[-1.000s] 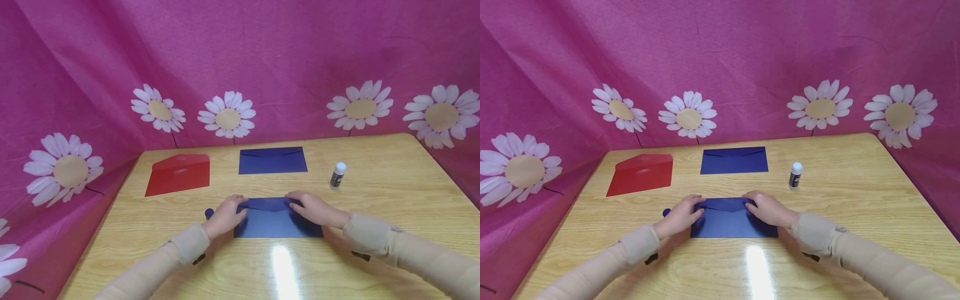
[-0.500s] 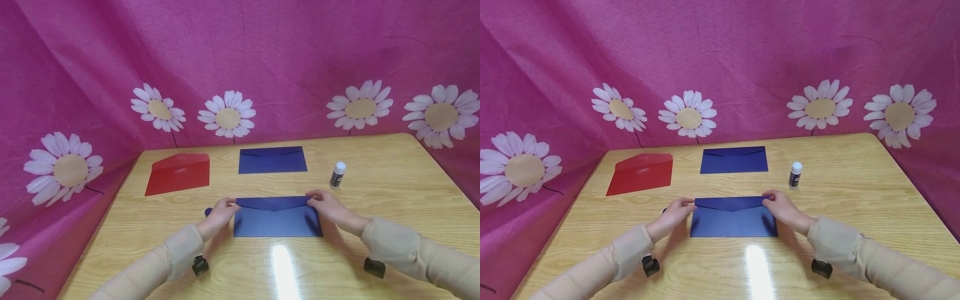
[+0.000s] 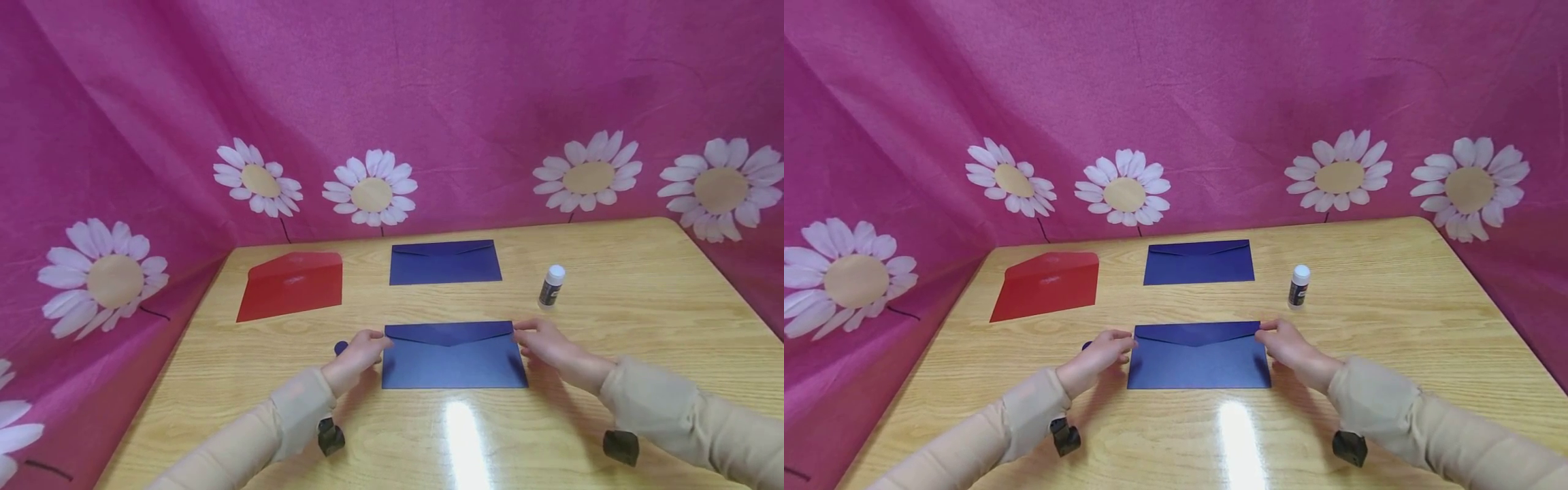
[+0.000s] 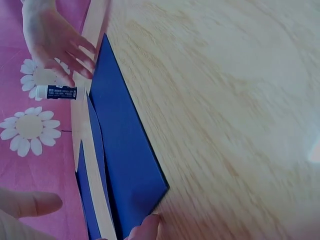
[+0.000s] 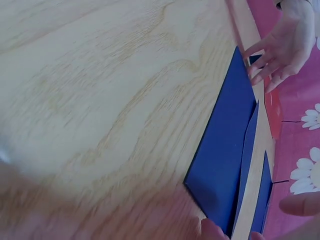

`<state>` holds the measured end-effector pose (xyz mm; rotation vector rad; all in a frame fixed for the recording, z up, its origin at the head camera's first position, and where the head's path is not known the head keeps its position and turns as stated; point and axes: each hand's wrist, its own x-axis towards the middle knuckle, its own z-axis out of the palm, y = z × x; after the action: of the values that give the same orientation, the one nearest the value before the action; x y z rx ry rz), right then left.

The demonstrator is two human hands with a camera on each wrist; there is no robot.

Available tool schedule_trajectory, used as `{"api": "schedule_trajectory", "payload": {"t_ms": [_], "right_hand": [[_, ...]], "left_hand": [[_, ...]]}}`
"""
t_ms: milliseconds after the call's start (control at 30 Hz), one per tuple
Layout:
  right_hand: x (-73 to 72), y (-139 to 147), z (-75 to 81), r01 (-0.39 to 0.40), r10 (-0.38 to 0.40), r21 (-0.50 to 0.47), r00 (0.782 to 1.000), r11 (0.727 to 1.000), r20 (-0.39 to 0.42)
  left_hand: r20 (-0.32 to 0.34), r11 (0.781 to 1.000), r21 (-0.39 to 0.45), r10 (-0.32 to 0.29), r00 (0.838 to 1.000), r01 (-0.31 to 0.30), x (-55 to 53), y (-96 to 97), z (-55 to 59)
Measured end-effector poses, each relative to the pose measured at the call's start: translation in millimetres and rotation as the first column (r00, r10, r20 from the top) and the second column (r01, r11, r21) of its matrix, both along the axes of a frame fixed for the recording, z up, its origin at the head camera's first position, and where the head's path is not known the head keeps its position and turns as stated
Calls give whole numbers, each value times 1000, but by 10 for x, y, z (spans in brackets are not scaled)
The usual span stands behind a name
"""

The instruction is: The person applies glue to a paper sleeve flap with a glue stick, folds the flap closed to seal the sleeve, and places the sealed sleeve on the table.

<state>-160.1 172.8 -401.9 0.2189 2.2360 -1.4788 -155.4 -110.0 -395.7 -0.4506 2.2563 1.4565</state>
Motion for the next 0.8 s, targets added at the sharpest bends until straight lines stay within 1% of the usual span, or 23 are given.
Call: {"api": "schedule_trajectory", "payload": {"t_ms": [100, 133, 233, 300, 333, 367, 433, 467, 567, 633, 667, 733, 767, 800], "right_hand": [[-124, 84, -250, 18, -18, -58, 1000, 998, 13], [-196, 143, -385, 14, -14, -114, 1000, 993, 1], [-357, 279, -693, 25, -24, -193, 1000, 981, 8], [-432, 337, -823, 44, -42, -209, 999, 977, 17], [-457, 351, -851, 68, -63, -220, 998, 973, 30], [-449, 339, -824, 97, -88, -199, 995, 975, 54], [-456, 343, -789, 128, -113, -224, 990, 966, 79], [-443, 331, -728, 149, -127, -234, 986, 961, 104], [-406, 313, -575, 178, -137, -276, 977, 945, 161], [-392, 301, -528, 180, -132, -292, 976, 939, 175], [-384, 295, -524, 176, -129, -300, 977, 937, 169], [-400, 301, -584, 172, -130, -324, 980, 930, 149], [-414, 298, -630, 173, -137, -325, 982, 930, 130], [-453, 332, -741, 137, -118, -371, 990, 918, 73]], "left_hand": [[29, 998, 50, 24, 999, -25, -3, 18, -7], [37, 998, 58, 33, 999, -35, -6, 23, -13], [47, 996, 59, 61, 997, -64, -23, 31, -40], [40, 996, 52, 77, 996, -79, -35, 28, -61], [34, 995, 50, 82, 996, -83, -39, 25, -73], [23, 995, 48, 82, 996, -83, -44, 23, -88], [-2, 996, 44, 80, 997, -80, -46, 20, -107], [-16, 996, 39, 81, 997, -81, -46, 19, -118], [-58, 994, 40, 100, 993, -98, -42, 23, -146], [-84, 992, 49, 123, 989, -119, -42, 31, -163], [-101, 990, 57, 135, 986, -130, -42, 35, -175], [-128, 985, 79, 164, 978, -155, -48, 49, -197], [-140, 982, 87, 178, 974, -167, -53, 59, -209], [-154, 980, 95, 190, 970, -177, -58, 70, -220]]}}
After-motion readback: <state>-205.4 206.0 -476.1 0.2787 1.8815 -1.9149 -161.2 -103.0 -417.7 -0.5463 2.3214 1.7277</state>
